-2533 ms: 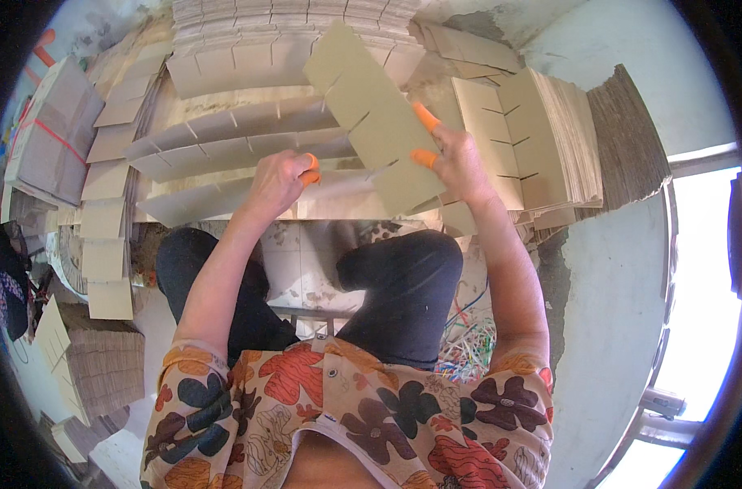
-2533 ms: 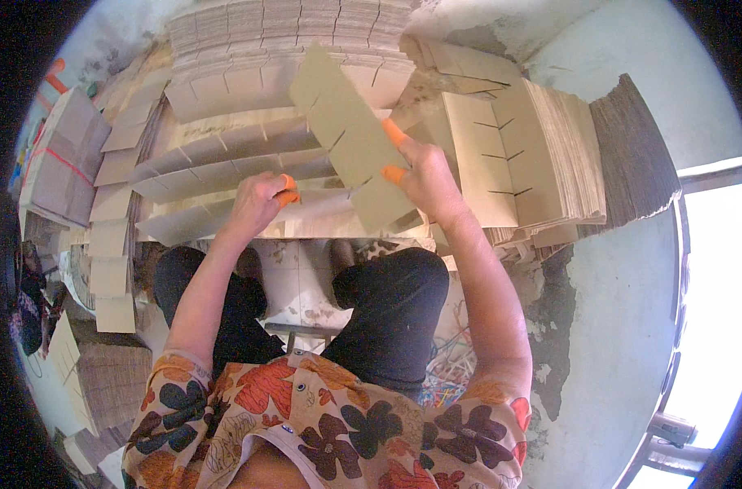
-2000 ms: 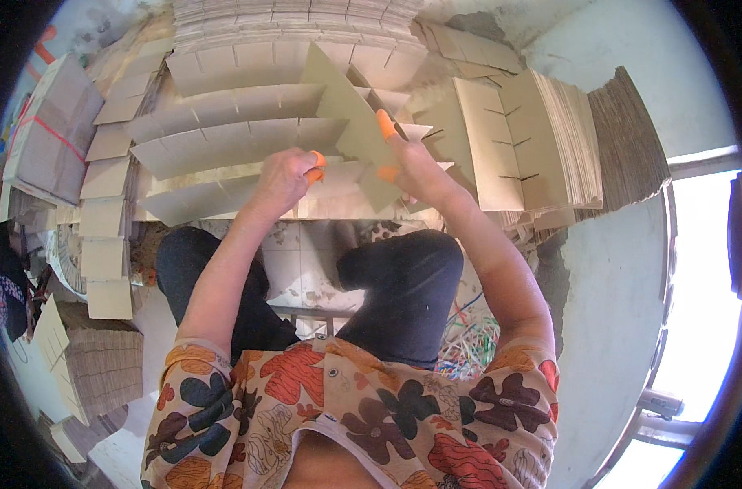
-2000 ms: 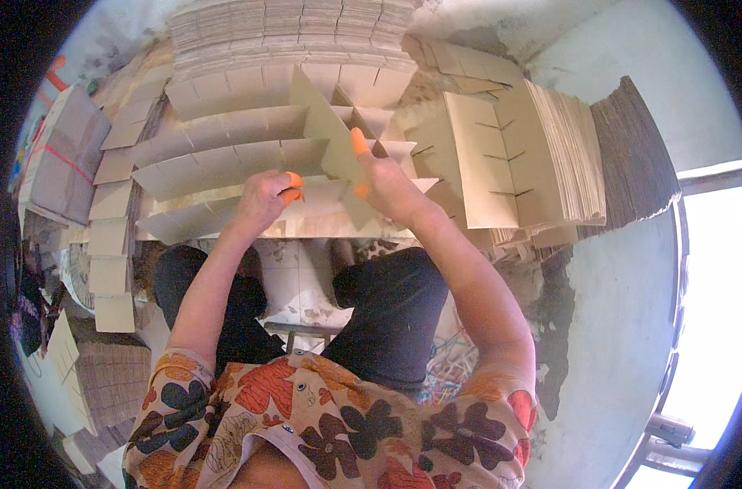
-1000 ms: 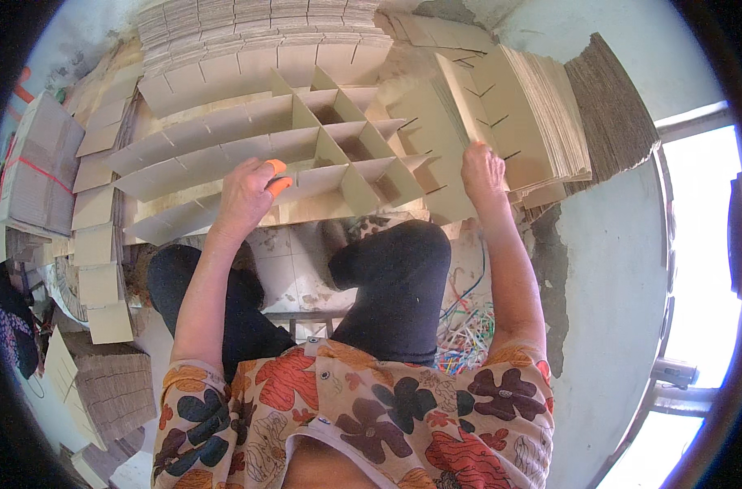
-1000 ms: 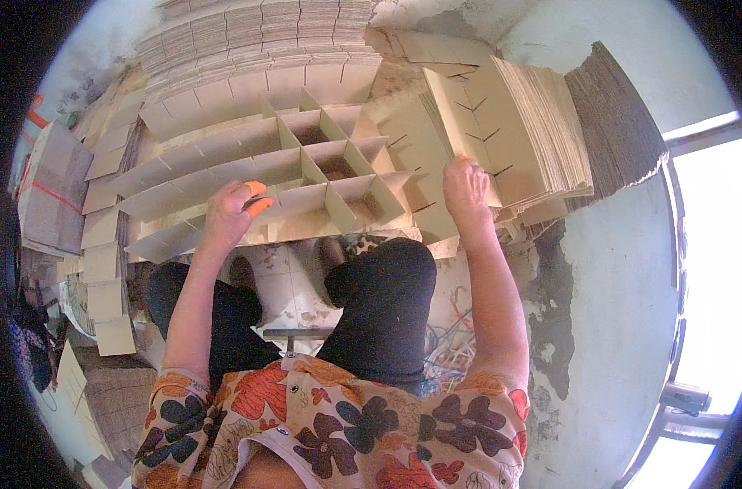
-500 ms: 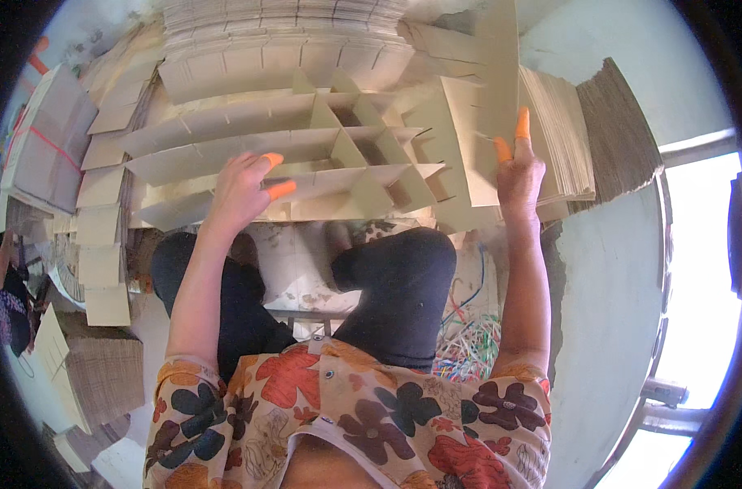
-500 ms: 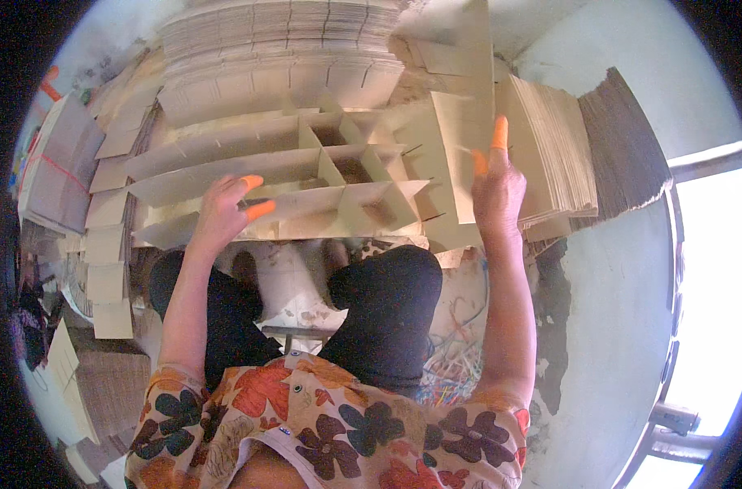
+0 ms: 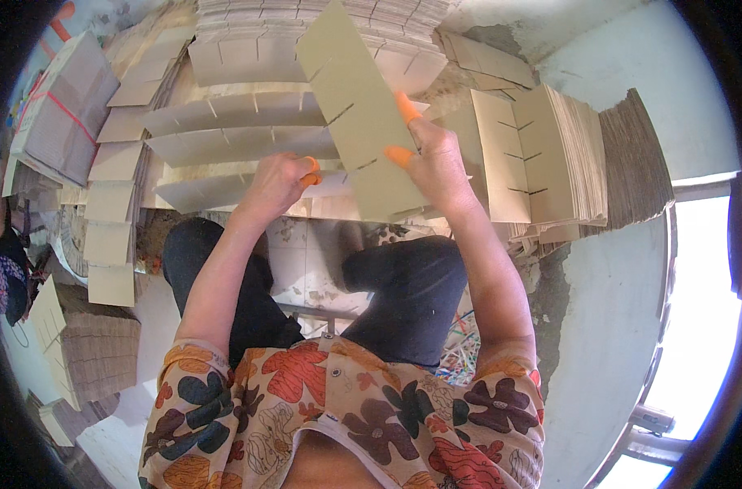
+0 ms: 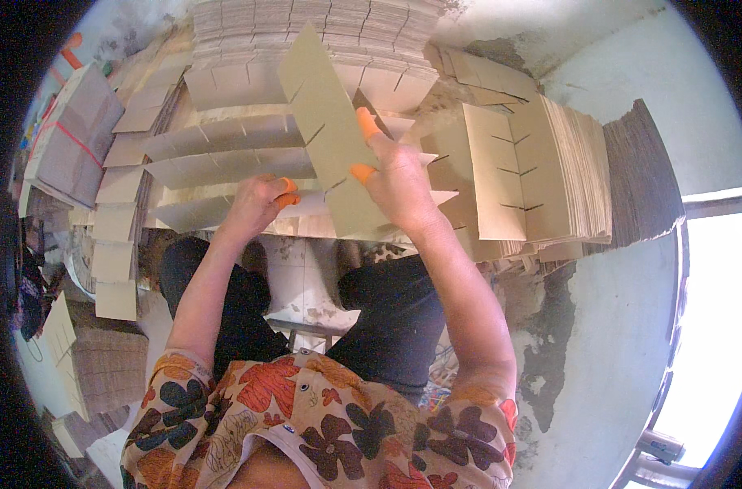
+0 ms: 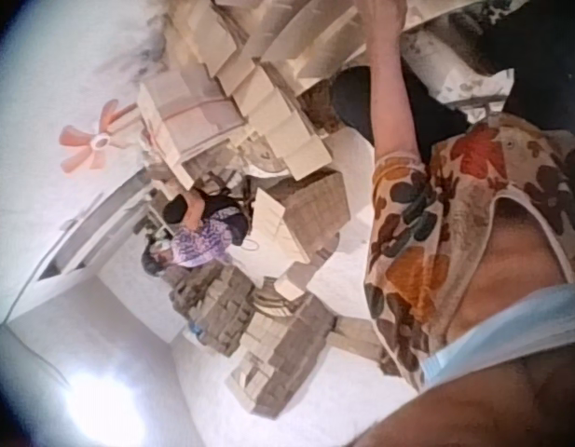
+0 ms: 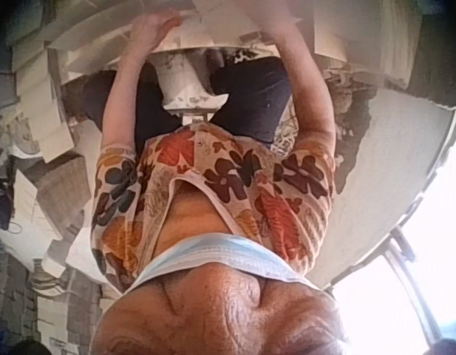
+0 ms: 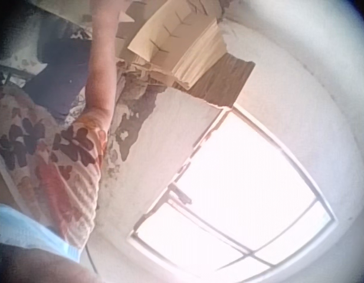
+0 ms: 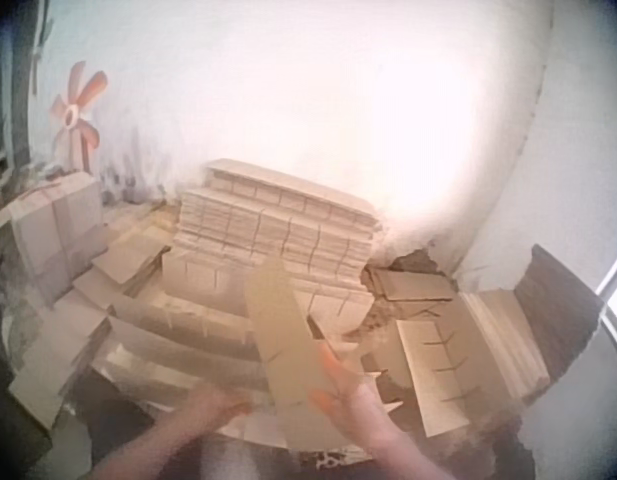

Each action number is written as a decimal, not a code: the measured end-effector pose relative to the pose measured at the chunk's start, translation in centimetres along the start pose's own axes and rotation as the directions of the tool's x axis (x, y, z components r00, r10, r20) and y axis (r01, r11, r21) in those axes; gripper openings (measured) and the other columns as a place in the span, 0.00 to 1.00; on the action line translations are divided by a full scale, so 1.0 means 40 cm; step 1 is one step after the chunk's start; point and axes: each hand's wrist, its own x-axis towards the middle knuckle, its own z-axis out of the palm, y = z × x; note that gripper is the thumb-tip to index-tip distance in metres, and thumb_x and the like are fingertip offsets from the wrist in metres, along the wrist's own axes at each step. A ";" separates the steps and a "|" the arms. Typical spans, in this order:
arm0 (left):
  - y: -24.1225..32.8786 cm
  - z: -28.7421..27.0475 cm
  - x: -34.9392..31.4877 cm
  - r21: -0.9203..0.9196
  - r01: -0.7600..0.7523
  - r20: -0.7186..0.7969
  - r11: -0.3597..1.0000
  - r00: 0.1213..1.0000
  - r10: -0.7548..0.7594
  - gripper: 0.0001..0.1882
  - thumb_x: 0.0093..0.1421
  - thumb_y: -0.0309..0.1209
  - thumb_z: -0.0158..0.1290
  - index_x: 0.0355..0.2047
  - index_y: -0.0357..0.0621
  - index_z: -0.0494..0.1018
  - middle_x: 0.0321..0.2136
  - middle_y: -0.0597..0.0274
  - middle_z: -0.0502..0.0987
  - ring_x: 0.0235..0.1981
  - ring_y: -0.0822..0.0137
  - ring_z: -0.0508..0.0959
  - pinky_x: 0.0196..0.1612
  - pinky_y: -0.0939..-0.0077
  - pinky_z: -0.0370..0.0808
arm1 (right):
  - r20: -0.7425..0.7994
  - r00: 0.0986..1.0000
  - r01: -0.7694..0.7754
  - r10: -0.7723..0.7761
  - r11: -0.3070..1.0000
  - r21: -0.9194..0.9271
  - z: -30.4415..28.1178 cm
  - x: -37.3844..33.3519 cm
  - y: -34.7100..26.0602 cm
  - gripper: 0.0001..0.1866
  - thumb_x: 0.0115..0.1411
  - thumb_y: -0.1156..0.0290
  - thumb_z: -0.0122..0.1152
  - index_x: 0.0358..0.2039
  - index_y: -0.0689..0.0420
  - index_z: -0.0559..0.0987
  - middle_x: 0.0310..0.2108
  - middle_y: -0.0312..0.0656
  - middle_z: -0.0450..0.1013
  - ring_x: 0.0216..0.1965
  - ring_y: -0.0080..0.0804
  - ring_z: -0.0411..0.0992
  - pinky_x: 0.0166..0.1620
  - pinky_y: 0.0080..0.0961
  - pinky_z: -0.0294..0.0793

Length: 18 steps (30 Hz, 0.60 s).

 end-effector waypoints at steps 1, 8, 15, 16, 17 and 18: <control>-0.001 0.002 0.001 0.005 0.006 0.009 1.000 1.000 -0.006 0.07 0.48 0.30 0.60 0.26 0.41 0.75 0.19 0.51 0.73 0.23 0.52 0.75 0.26 0.60 0.71 | -0.005 1.000 0.018 -0.018 1.000 -0.018 0.003 0.006 0.002 0.36 0.43 0.82 0.66 0.56 0.64 0.66 0.48 0.57 0.69 0.48 0.47 0.71 0.48 0.31 0.70; -0.012 0.013 0.001 0.006 0.018 0.000 1.000 1.000 -0.018 0.07 0.48 0.29 0.60 0.26 0.41 0.75 0.20 0.51 0.73 0.23 0.51 0.75 0.26 0.59 0.70 | 0.033 0.999 0.029 -0.031 0.998 0.057 0.005 0.031 -0.004 0.34 0.44 0.83 0.65 0.54 0.66 0.67 0.48 0.60 0.69 0.50 0.46 0.70 0.48 0.30 0.70; -0.016 0.010 -0.001 -0.015 -0.013 -0.006 1.000 1.000 0.013 0.07 0.47 0.30 0.60 0.26 0.42 0.74 0.19 0.51 0.72 0.23 0.51 0.74 0.25 0.59 0.70 | 0.196 0.980 0.019 -0.010 0.999 -0.040 -0.016 0.067 -0.012 0.33 0.46 0.81 0.65 0.55 0.65 0.67 0.51 0.55 0.69 0.52 0.34 0.70 0.52 0.26 0.67; -0.014 0.010 0.000 -0.020 -0.010 -0.008 1.000 1.000 0.010 0.07 0.47 0.30 0.60 0.26 0.42 0.74 0.19 0.52 0.72 0.23 0.51 0.74 0.25 0.59 0.69 | 0.190 0.982 0.028 -0.013 0.997 -0.077 -0.006 0.067 0.000 0.32 0.46 0.81 0.65 0.55 0.65 0.67 0.51 0.55 0.69 0.52 0.35 0.70 0.52 0.26 0.68; -0.010 0.010 0.001 -0.026 -0.008 -0.010 1.000 1.000 0.007 0.07 0.48 0.30 0.60 0.26 0.42 0.74 0.19 0.52 0.72 0.23 0.51 0.74 0.25 0.59 0.69 | 0.183 0.983 0.037 -0.016 0.993 -0.114 -0.001 0.066 0.006 0.32 0.46 0.81 0.65 0.54 0.65 0.68 0.51 0.55 0.69 0.51 0.36 0.70 0.51 0.26 0.68; -0.009 0.009 0.001 -0.029 -0.001 -0.013 1.000 1.000 0.000 0.07 0.48 0.31 0.60 0.26 0.43 0.74 0.18 0.52 0.72 0.23 0.51 0.74 0.25 0.59 0.69 | 0.186 0.983 0.025 -0.003 0.993 -0.117 -0.001 0.067 0.000 0.32 0.46 0.81 0.65 0.54 0.65 0.68 0.50 0.55 0.69 0.51 0.37 0.70 0.51 0.26 0.68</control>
